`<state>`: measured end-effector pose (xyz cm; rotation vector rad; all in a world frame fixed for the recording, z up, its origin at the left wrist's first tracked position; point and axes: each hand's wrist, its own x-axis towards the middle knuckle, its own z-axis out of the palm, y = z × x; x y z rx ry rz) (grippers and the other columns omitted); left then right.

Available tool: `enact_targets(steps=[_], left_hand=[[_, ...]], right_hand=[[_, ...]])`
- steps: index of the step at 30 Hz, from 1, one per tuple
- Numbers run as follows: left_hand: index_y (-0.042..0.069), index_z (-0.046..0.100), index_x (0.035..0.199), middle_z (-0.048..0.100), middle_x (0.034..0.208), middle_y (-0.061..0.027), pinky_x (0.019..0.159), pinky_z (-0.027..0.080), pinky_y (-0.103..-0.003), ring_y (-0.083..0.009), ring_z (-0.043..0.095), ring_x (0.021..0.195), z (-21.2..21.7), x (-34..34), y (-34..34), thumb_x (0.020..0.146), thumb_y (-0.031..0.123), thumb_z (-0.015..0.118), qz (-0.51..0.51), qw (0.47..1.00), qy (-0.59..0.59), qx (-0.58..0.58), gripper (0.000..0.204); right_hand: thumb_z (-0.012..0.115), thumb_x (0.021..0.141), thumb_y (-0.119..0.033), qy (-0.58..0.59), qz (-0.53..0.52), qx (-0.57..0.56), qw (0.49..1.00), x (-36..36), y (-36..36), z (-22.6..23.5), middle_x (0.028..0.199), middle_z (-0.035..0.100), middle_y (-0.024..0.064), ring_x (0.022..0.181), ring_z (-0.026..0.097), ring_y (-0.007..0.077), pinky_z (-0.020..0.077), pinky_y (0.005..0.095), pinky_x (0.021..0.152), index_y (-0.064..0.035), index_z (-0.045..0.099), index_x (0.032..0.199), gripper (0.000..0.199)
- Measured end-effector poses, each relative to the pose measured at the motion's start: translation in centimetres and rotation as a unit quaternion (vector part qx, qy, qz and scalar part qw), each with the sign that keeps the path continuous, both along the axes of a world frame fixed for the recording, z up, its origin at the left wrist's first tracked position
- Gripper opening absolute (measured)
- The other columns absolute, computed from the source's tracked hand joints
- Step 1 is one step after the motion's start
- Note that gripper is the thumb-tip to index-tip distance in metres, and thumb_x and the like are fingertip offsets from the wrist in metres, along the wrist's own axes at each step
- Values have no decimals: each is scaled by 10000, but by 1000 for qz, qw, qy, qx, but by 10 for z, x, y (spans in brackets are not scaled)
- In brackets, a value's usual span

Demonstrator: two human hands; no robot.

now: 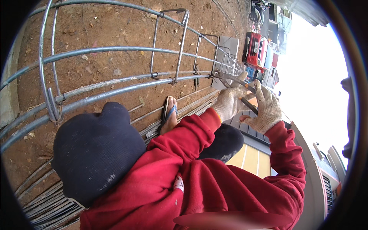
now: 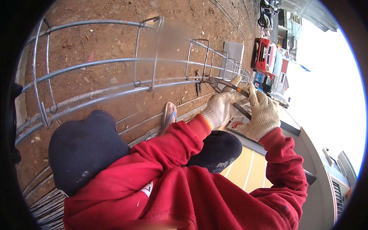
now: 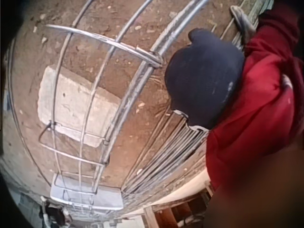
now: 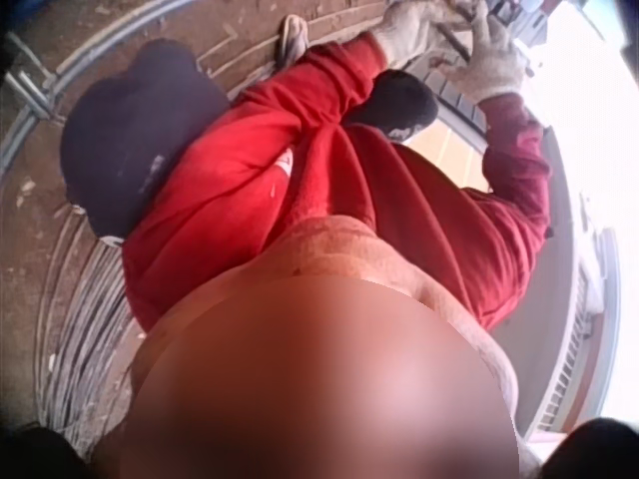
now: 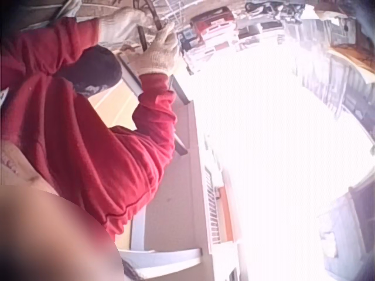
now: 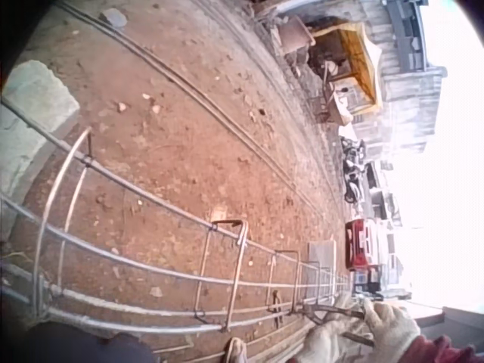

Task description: The person assembles a rebar cage by tying intersecting steel bars with wire. They use pliers to twist and secure the wire at multiple joints along the cage, moving progressively along the structure.

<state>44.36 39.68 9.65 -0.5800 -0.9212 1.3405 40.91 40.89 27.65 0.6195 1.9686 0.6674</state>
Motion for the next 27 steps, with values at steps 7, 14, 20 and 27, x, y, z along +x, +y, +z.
enact_targets(steps=[7, 14, 20, 27], left_hand=[[30, 300, 1506, 470, 1444, -193, 966, 510, -566, -409, 537, 1242, -29, -4, -16, 916, 122, 524, -21, 985, 119, 120, 638], [27, 314, 1501, 437, 1473, -183, 1042, 421, -600, -418, 481, 1305, -47, 10, -25, 842, 66, 557, -28, 992, 10, 126, 704], [140, 357, 1492, 453, 1479, -147, 1005, 425, -619, -363, 477, 1330, -15, 1, -26, 812, -4, 544, 18, 996, -47, 74, 720], [134, 352, 1479, 414, 1502, -166, 967, 453, -637, -406, 426, 1360, -22, 1, -32, 827, -32, 510, -15, 995, -40, 86, 690]], right_hand=[[810, 661, -529, 9, -25, -11, 1000, -17, 2, 2, 1177, 529, 193, 1060, 546, 374, 457, 471, 891, -183, 460, 1457, 935], [844, 632, -514, -69, -18, 44, 996, -28, -11, 0, 1346, 467, 262, 1196, 504, 429, 390, 510, 1013, -178, 388, 1497, 1034], [841, 592, -533, -43, -57, 40, 997, -35, -6, 2, 1263, 518, 216, 1190, 500, 381, 384, 534, 993, -203, 480, 1443, 982], [871, 576, -505, -43, -32, 19, 998, -42, -11, 2, 1168, 596, 203, 1040, 606, 386, 487, 474, 890, -179, 513, 1418, 971]])
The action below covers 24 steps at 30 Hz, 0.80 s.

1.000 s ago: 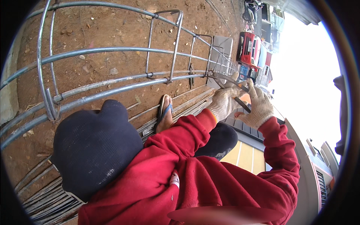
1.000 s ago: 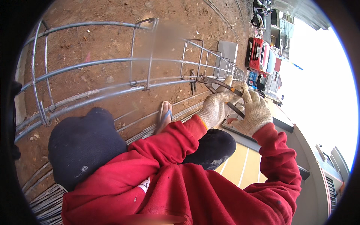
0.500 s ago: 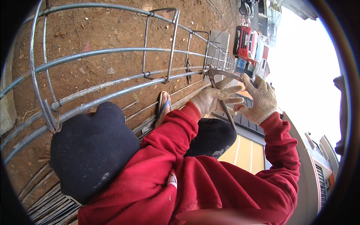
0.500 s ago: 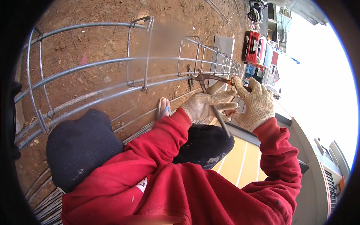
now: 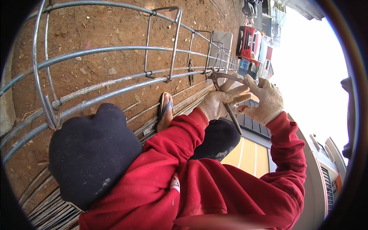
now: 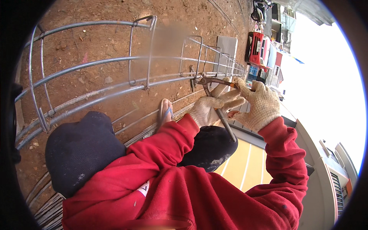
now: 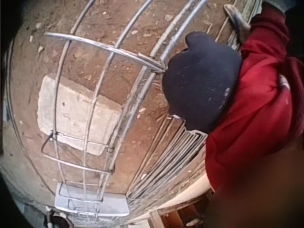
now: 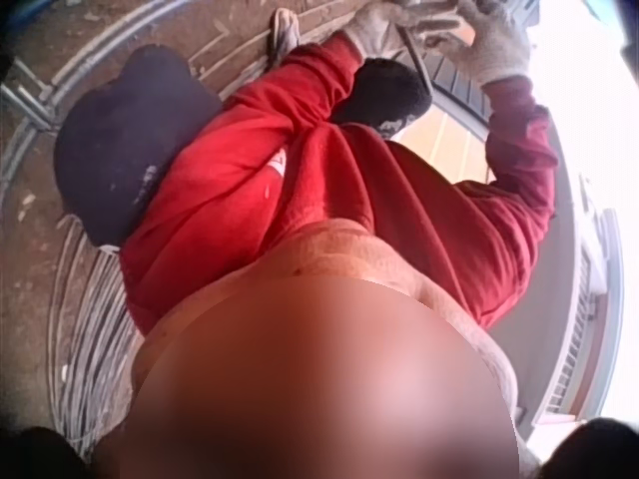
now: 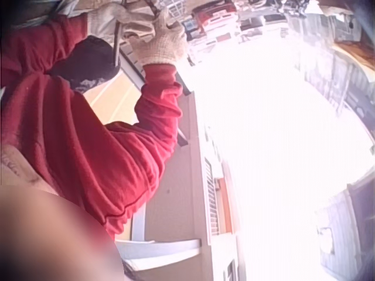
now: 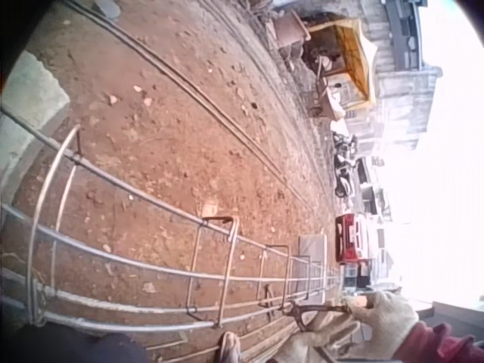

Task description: The person assembles a rebar cage by tying intersecting steel bars with wire. They use pliers to twist and secure the wire at multiple joints along the cage, moving progressively along the structure.

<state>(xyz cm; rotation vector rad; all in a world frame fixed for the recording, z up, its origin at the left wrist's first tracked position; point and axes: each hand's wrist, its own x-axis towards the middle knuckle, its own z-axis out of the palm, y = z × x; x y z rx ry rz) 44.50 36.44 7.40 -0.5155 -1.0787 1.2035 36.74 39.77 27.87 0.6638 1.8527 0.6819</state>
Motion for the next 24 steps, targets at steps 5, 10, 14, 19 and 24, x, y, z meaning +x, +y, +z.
enact_targets(steps=[5, 10, 14, 19, 24], left_hand=[[254, 311, 1528, 367, 1540, -149, 950, 413, -750, -434, 382, 1379, -18, 1, -5, 827, -18, 509, 12, 997, -1, 81, 777], [181, 318, 1518, 417, 1504, -161, 944, 446, -709, -411, 437, 1344, -14, 0, -5, 846, 8, 535, 28, 999, -1, 41, 727], [177, 360, 1492, 449, 1463, -187, 983, 443, -669, -365, 469, 1318, 12, 6, 7, 876, 7, 499, 18, 998, -49, -25, 654], [118, 427, 1436, 497, 1401, -187, 995, 465, -604, -350, 493, 1296, 28, 6, 18, 908, -10, 440, -7, 993, -44, -107, 543], [90, 528, 1269, 582, 1238, -134, 954, 494, -491, -276, 557, 1191, 37, -4, 27, 902, -27, 516, -55, 987, -73, -136, 385]], right_hand=[[823, 639, -508, 5, 7, 2, 1000, 2, 3, -2, 1042, 609, 132, 916, 640, 319, 509, 452, 782, -225, 558, 1377, 833], [802, 667, -513, 26, 30, -21, 999, 12, 20, -3, 996, 612, 99, 885, 641, 304, 508, 440, 747, -235, 589, 1345, 764], [820, 653, -493, 50, 11, -56, 997, 11, 31, 2, 1008, 614, 109, 911, 636, 321, 510, 439, 762, -176, 593, 1329, 781], [835, 623, -480, -11, 23, -90, 996, -4, 20, -3, 1038, 608, 114, 905, 630, 333, 503, 449, 752, -103, 489, 1380, 914], [803, 633, -391, -99, 87, 16, 991, -7, -3, -22, 1111, 566, 108, 945, 590, 277, 458, 416, 812, -69, 467, 1349, 855]])
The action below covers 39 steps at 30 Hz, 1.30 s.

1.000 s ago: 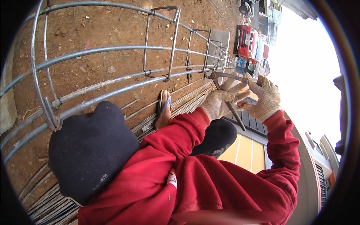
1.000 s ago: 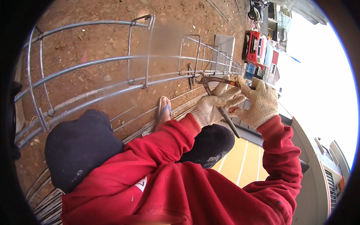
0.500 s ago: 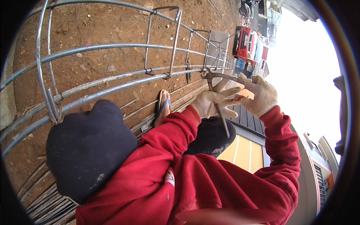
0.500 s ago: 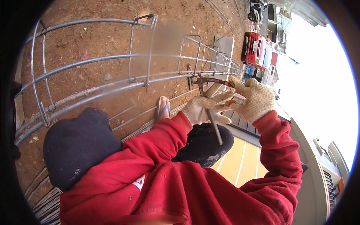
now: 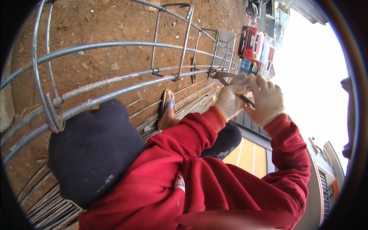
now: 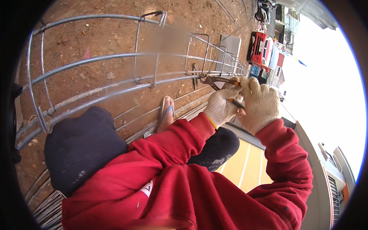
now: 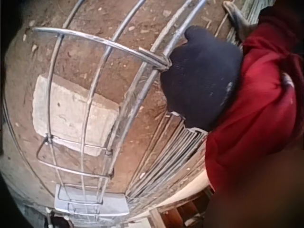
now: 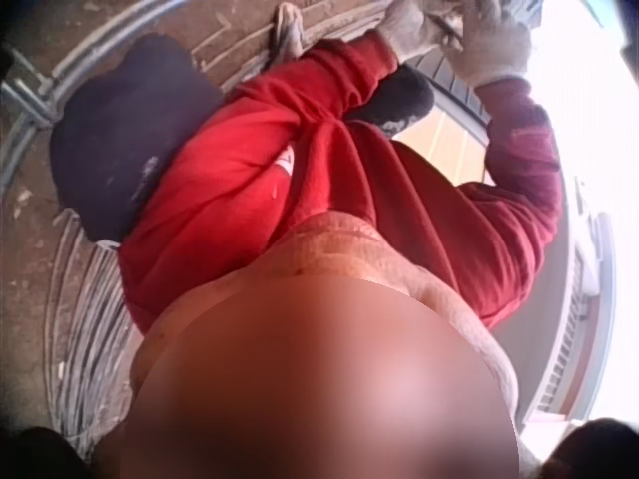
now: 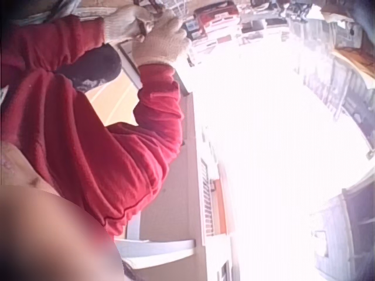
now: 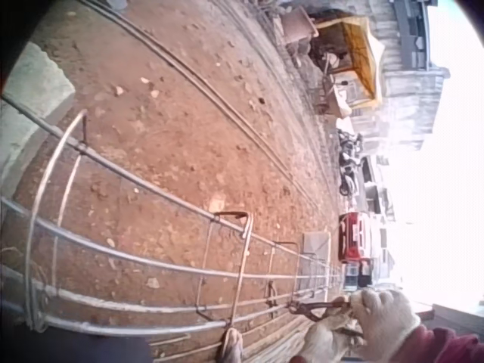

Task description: The person assembles a rebar cage by tying intersecting steel bars with wire. They use pliers to twist and secure the wire at multiple joints along the cage, moving progressively along the structure.

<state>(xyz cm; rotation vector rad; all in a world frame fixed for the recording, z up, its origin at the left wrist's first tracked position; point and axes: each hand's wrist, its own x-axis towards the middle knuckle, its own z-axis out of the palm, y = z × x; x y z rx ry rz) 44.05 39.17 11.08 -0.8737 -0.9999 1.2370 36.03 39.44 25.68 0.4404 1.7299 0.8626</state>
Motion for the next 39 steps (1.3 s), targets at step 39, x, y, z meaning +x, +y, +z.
enact_targets(steps=[39], left_hand=[[84, 658, 969, 640, 910, -46, 781, 509, -326, -184, 613, 846, 36, -15, 47, 867, 146, 687, -125, 977, 35, -167, 123]], right_hand=[[617, 871, -125, -7, 222, 55, 974, 49, 67, 6, 993, 661, 105, 853, 675, 226, 539, 407, 683, -67, 530, 1298, 439]])
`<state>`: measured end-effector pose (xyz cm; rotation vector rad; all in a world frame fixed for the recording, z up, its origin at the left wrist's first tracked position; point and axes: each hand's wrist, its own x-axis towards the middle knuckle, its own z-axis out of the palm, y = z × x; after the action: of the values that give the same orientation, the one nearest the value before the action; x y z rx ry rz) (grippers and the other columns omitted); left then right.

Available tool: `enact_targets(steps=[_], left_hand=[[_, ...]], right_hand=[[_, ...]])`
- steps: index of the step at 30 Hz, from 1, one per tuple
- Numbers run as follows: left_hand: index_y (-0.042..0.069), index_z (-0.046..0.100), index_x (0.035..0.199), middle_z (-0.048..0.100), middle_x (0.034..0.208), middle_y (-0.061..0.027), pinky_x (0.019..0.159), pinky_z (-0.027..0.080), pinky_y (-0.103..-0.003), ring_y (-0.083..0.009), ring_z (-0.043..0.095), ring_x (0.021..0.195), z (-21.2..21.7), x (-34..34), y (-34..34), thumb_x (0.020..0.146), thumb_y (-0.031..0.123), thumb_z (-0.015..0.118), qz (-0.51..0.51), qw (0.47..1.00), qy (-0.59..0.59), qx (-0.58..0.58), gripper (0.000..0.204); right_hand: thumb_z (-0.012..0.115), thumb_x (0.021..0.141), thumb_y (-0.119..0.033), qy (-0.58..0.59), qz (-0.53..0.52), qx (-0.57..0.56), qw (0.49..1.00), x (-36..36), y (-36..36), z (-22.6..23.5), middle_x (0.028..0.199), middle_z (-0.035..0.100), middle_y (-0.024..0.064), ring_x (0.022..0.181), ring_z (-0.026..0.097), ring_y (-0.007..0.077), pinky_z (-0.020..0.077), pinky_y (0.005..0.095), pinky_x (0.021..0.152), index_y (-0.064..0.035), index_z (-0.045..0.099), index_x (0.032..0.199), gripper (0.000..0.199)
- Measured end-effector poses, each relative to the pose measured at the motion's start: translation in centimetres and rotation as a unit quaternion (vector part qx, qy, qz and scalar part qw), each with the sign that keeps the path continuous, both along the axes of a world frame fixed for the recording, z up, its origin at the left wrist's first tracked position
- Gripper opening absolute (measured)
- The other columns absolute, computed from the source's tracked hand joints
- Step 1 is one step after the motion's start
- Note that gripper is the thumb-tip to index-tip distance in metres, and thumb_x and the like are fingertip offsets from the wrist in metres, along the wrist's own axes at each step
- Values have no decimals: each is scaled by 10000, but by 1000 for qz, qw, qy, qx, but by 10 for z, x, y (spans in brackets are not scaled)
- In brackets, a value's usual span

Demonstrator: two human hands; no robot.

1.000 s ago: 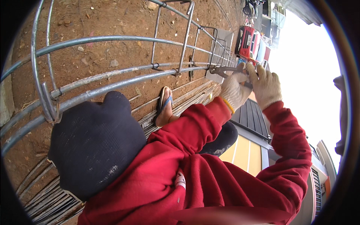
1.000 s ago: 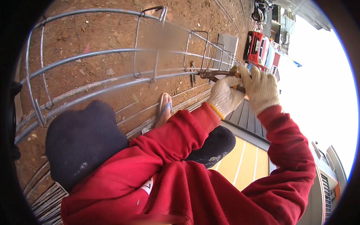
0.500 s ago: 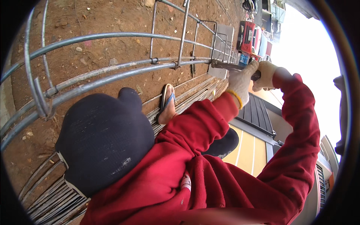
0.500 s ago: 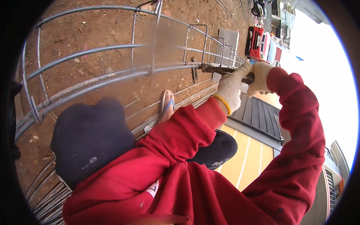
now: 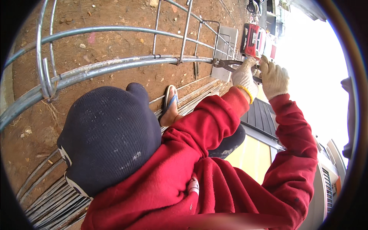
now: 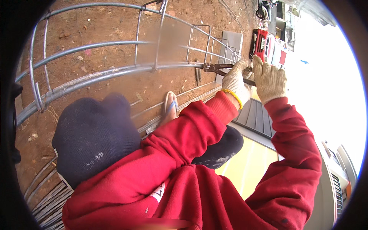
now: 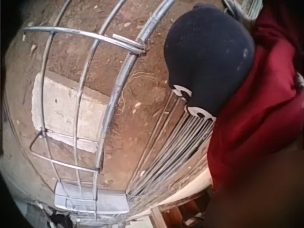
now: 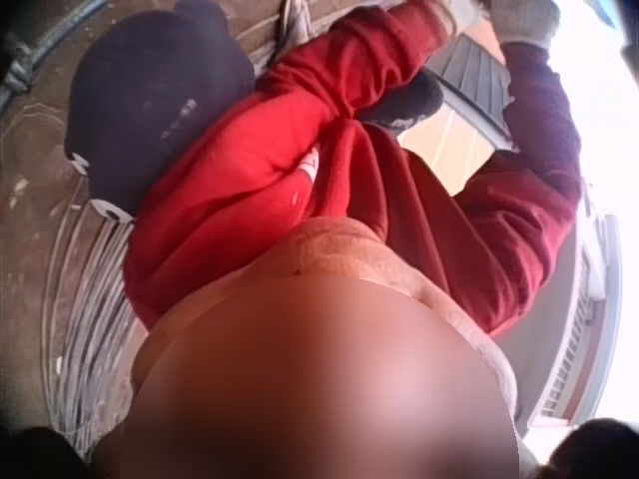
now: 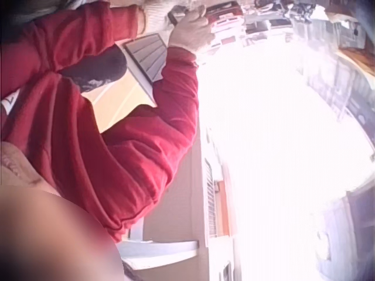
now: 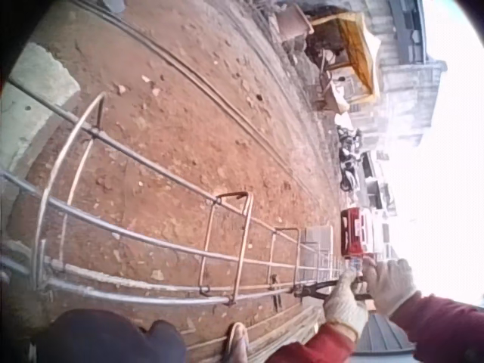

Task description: The person assembles a rebar cage by tying intersecting steel bars with wire. They use pliers to twist and secure the wire at multiple joints along the cage, moving progressively along the structure.

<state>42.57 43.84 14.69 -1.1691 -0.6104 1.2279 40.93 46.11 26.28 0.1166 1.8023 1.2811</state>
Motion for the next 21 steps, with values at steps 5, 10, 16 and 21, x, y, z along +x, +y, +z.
enact_targets(steps=[5, 10, 16, 21], left_hand=[[85, 642, 1019, 631, 917, -47, 767, 509, -324, -184, 604, 834, -12, 14, -7, 907, 253, 718, 167, 985, 0, 34, 216], [61, 617, 938, 635, 832, -74, 788, 543, -408, -226, 627, 814, -7, 14, 1, 920, 334, 701, 104, 994, -25, -8, 286], [104, 587, 937, 641, 919, -73, 800, 537, -403, -229, 625, 848, 0, 1, 11, 877, 476, 714, 69, 997, -2, 39, 398], [105, 551, 1251, 617, 1189, -110, 984, 483, -479, -288, 588, 1119, -2, -13, -1, 840, 577, 701, -1, 984, -118, 133, 643]], right_hand=[[700, 762, -131, 9, -242, -183, 953, -18, 28, -7, 791, 668, 144, 667, 686, 238, 513, 452, 570, -30, 605, 1182, 442], [783, 660, -40, 8, -833, 32, 552, -76, 46, -10, 603, 601, 80, 581, 641, 198, 496, 422, 487, 5, 632, 744, 179], [684, 796, -131, 8, -23, -16, 1000, -26, 1, -2, 1019, 651, 102, 677, 586, 257, 493, 450, 641, -122, 555, 1201, 426], [595, 843, -164, 27, 65, -125, 990, 11, 21, 1, 1007, 576, 31, 815, 585, 194, 435, 390, 661, -156, 507, 1313, 479]])
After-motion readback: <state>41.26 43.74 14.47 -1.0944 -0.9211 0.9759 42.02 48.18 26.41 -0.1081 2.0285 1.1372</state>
